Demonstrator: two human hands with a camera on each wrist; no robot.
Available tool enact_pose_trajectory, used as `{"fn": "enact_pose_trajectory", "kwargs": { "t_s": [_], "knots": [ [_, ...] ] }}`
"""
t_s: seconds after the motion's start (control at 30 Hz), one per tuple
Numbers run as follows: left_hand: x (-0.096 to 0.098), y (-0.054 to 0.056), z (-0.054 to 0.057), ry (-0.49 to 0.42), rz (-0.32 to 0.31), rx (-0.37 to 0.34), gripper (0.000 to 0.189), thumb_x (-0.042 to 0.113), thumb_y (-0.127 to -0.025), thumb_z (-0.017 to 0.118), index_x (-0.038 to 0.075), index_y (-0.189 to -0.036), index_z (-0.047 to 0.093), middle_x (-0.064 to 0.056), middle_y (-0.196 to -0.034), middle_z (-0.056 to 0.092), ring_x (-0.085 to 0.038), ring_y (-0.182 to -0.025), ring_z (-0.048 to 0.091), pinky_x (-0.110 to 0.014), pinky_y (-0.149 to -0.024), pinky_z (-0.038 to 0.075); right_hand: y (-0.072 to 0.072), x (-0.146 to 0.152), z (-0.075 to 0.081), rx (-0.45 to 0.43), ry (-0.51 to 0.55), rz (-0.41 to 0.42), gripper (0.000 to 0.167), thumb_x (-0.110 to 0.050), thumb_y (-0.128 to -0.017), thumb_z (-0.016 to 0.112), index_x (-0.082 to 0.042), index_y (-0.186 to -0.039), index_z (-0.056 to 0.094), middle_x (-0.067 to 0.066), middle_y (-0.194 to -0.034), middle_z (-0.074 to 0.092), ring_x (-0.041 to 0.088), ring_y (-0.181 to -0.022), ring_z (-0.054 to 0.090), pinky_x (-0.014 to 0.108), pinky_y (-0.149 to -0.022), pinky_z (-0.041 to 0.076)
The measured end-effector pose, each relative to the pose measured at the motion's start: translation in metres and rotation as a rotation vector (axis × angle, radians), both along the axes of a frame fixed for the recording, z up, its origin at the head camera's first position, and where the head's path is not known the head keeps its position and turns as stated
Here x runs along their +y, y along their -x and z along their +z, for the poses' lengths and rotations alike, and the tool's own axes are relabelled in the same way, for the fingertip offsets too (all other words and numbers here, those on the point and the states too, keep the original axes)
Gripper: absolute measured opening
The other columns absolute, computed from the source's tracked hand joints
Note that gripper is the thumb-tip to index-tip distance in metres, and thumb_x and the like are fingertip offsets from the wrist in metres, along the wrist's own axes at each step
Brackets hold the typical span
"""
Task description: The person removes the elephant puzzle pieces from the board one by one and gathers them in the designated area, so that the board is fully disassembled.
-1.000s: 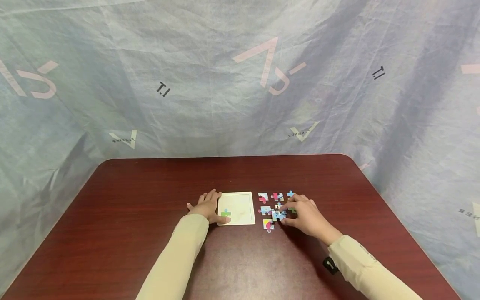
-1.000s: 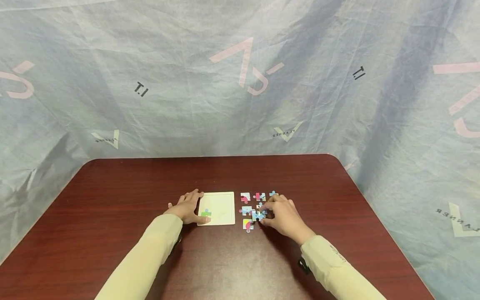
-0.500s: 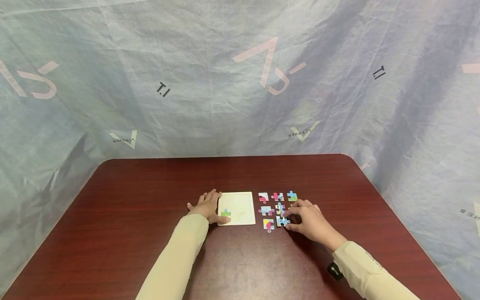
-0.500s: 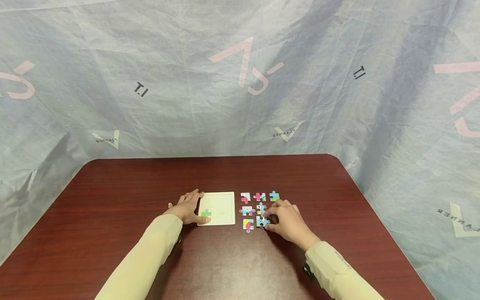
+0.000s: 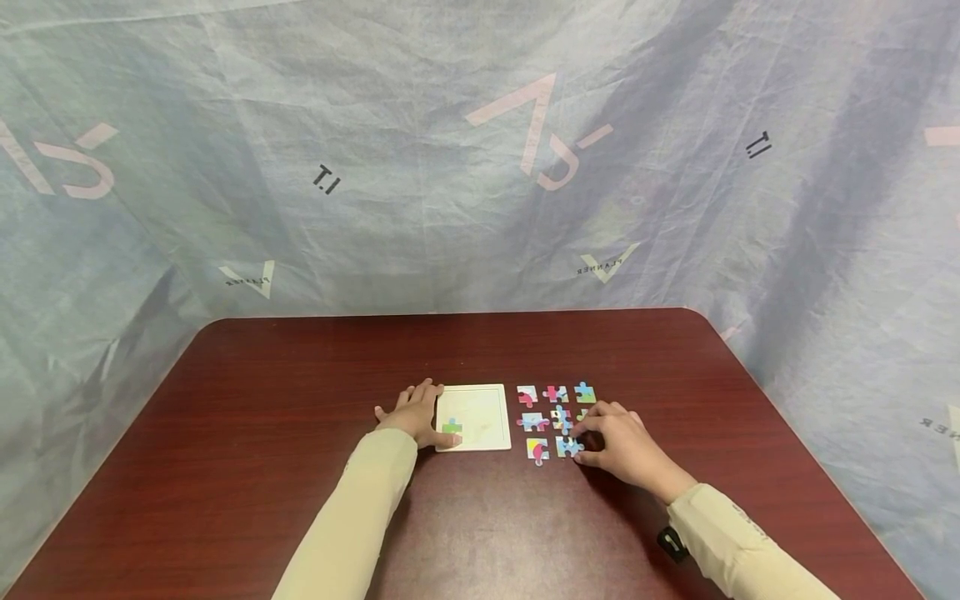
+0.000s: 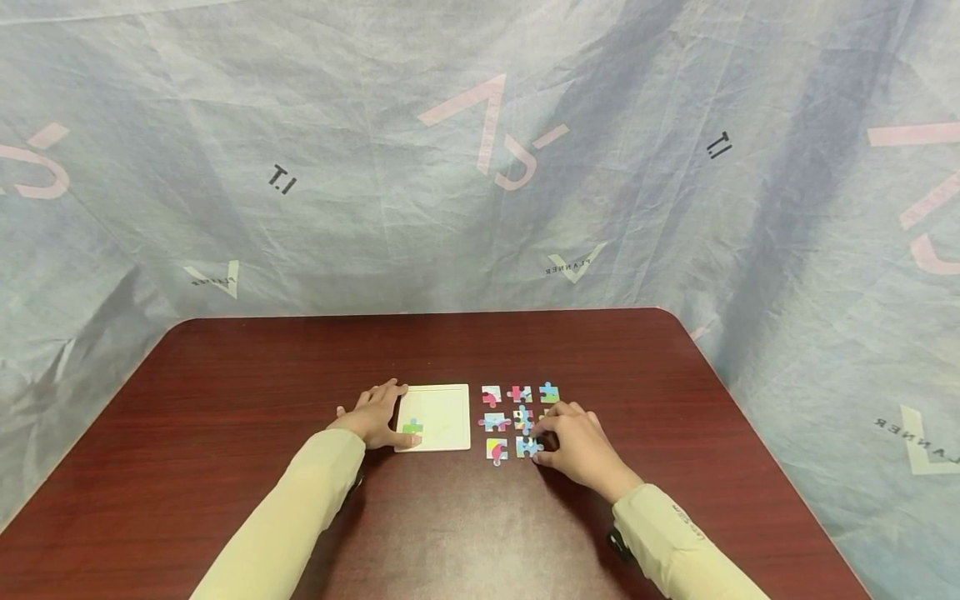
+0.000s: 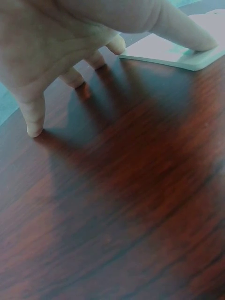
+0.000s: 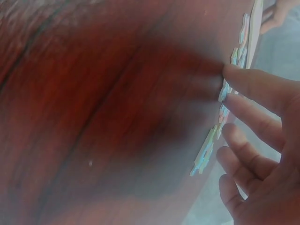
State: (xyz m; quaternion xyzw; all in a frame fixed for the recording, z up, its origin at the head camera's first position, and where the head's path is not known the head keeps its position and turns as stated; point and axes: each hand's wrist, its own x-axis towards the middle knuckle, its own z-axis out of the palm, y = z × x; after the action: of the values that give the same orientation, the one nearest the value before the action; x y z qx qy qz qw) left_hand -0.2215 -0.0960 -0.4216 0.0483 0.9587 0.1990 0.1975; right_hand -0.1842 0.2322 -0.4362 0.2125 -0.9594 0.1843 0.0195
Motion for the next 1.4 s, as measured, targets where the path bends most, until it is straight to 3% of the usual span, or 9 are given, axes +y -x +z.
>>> {"fn": "enact_pose_trajectory", "kwargs": {
  "t_s": [0.27, 0.37, 0.53, 0.8, 1.03, 1.2, 1.4],
  "knots": [
    [-0.001, 0.001, -0.006, 0.002, -0.002, 0.018, 0.093, 0.041, -0.089, 0.08, 0.013, -0.16, 0.029, -0.011, -0.169, 0.015, -0.038, -0.154, 0.014, -0.077, -0.111, 0.01, 0.004, 0.001, 0.002, -0.048, 0.0, 0.004, 0.022, -0.017, -0.08, 0.088, -0.013, -0.1, 0.08, 0.001, -0.101, 0.06, 0.027, -0.1, 0.054, 0.046, -0.084, 0.039],
    [0.0, -0.002, -0.001, -0.003, 0.0, 0.016, 0.092, 0.04, -0.089, 0.08, 0.012, -0.16, 0.029, -0.012, -0.169, 0.016, -0.038, -0.154, 0.015, -0.077, -0.111, 0.01, 0.006, 0.003, 0.005, -0.066, 0.026, 0.011, 0.023, -0.018, -0.082, 0.087, -0.013, -0.103, 0.079, 0.002, -0.103, 0.061, 0.029, -0.102, 0.055, 0.049, -0.086, 0.043],
    [0.001, -0.007, 0.01, -0.013, 0.0, 0.019, 0.091, 0.039, -0.089, 0.08, 0.01, -0.159, 0.03, -0.014, -0.168, 0.018, -0.04, -0.153, 0.016, -0.078, -0.111, 0.011, 0.013, 0.005, 0.013, -0.004, 0.17, -0.017, 0.019, -0.014, -0.087, 0.082, -0.011, -0.105, 0.078, 0.006, -0.102, 0.064, 0.032, -0.099, 0.059, 0.05, -0.081, 0.051],
    [0.0, -0.003, 0.002, -0.001, -0.003, 0.017, 0.092, 0.041, -0.088, 0.08, 0.011, -0.159, 0.03, -0.013, -0.168, 0.017, -0.039, -0.153, 0.016, -0.078, -0.11, 0.012, 0.022, -0.005, 0.013, -0.018, 0.369, 0.001, 0.021, -0.009, -0.088, 0.081, -0.007, -0.108, 0.076, 0.008, -0.102, 0.068, 0.03, -0.097, 0.066, 0.052, -0.083, 0.055],
    [0.001, -0.006, 0.005, -0.003, -0.003, 0.02, 0.092, 0.041, -0.089, 0.08, 0.01, -0.16, 0.03, -0.014, -0.168, 0.017, -0.039, -0.153, 0.016, -0.078, -0.111, 0.012, 0.025, -0.029, 0.013, -0.095, 0.435, 0.008, 0.024, -0.016, -0.087, 0.082, -0.008, -0.109, 0.077, 0.006, -0.103, 0.07, 0.026, -0.091, 0.064, 0.035, -0.076, 0.054],
    [0.001, -0.005, 0.003, -0.002, -0.007, 0.019, 0.092, 0.041, -0.09, 0.079, 0.011, -0.16, 0.029, -0.013, -0.168, 0.016, -0.038, -0.154, 0.016, -0.078, -0.111, 0.011, 0.027, -0.045, 0.013, -0.099, 0.453, 0.016, 0.026, -0.018, -0.087, 0.082, -0.008, -0.111, 0.077, -0.001, -0.092, 0.069, 0.015, -0.083, 0.063, 0.029, -0.071, 0.051],
    [0.002, -0.009, 0.009, 0.005, -0.013, 0.028, 0.092, 0.041, -0.09, 0.079, 0.01, -0.16, 0.029, -0.014, -0.168, 0.017, -0.039, -0.153, 0.017, -0.078, -0.11, 0.012, 0.03, -0.062, 0.014, -0.126, 0.512, -0.005, 0.027, -0.017, -0.088, 0.081, -0.007, -0.113, 0.076, -0.005, -0.088, 0.068, 0.017, -0.076, 0.062, 0.027, -0.065, 0.048]
  ]
}}
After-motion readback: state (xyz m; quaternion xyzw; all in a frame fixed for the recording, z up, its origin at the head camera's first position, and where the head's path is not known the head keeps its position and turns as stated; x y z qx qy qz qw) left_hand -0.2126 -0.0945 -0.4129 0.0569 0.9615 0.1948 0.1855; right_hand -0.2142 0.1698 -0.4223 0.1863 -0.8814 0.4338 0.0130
